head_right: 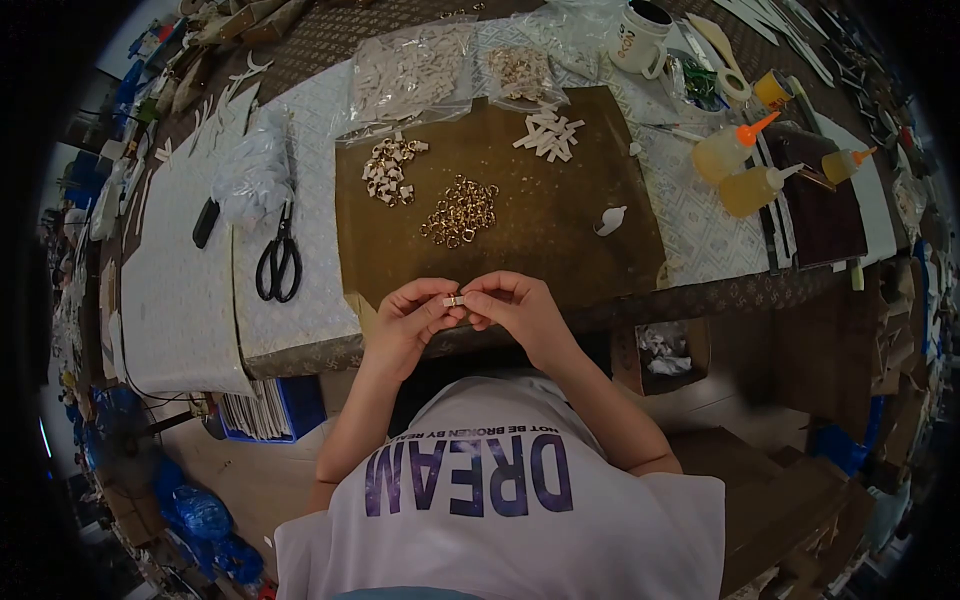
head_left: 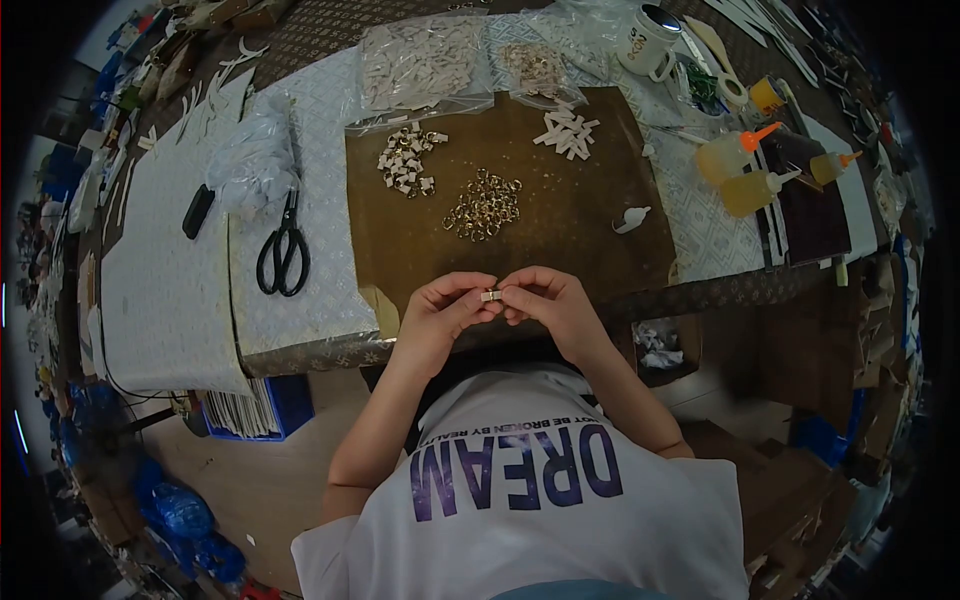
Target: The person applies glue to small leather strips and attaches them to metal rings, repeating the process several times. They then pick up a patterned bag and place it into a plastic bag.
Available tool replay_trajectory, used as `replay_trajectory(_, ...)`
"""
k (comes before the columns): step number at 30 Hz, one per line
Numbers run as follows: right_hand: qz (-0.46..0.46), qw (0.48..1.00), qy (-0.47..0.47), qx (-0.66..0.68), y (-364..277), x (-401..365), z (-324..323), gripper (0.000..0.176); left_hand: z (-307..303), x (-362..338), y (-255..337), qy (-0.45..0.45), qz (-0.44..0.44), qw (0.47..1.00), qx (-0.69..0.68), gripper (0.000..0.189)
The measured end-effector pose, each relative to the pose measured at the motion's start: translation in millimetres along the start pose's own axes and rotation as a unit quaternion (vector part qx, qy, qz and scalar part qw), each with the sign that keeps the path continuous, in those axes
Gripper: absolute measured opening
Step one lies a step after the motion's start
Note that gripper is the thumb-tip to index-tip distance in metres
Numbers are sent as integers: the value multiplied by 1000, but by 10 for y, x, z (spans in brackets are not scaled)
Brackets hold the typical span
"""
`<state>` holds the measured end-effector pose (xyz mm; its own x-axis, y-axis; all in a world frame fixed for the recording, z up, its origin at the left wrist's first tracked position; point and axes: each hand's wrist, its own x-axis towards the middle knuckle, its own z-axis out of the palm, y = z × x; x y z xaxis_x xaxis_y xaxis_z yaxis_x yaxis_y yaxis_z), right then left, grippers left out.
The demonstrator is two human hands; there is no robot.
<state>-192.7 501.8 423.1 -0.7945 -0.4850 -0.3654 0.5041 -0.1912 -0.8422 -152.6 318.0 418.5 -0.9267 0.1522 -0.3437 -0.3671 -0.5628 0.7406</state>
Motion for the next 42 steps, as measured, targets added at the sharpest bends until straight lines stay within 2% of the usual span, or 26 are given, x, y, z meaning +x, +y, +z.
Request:
replay_trajectory(6, -19, 999, 5, 27, -12, -11, 38, 14, 19, -17, -33, -5, 17, 1000, 12, 21)
replay_trajectory(11, -73, 996, -5, -41, -48, -54, 8, 12, 53, -34, 12, -5, 17, 1000, 17, 20)
replay_trajectory(15, -108, 990, -12, -87, -84, -109, 45, 12, 91, -49, 16, 18, 54, 994, 89, 18)
replay_trajectory(18, -147, 973, 1, -180, -59, -116, 50, 10, 137, -73, -13, 46, 88, 983, 156, 17)
replay_trajectory(23, -117, 983, 16, -141, 5, -103, 31, 8, 198, -107, -58, 71, 103, 977, 175, 17)
replay_trajectory(27, -84, 994, -1, -73, 28, -86, -13, 9, 198, -123, 16, 48, 53, 990, 122, 19)
replay_trajectory(30, -99, 994, -18, -45, 52, -66, -40, 9, 177, -114, 23, 42, 39, 992, 111, 19)
replay_trajectory(35, -127, 990, -4, -55, 75, -101, -47, 8, 156, -62, -56, 45, 83, 980, 173, 18)
replay_trajectory(37, -118, 989, -4, -87, 86, -127, -134, 8, 193, -12, -74, 57, 73, 978, 186, 17)
replay_trajectory(38, -127, 987, 11, -101, 55, -160, -158, 8, 215, 21, -78, 76, 66, 973, 206, 17)
replay_trajectory(39, -174, 976, 66, -111, 23, -208, -187, 9, 238, 63, -89, 86, 59, 968, 227, 16)
replay_trajectory(41, -252, 932, 212, -153, 27, -269, -303, 16, 182, 166, -178, 75, 57, 975, 200, 25)
replay_trajectory(42, -278, 897, 294, -179, 79, -258, -426, 23, 145, 228, -206, 77, 57, 979, 180, 24)
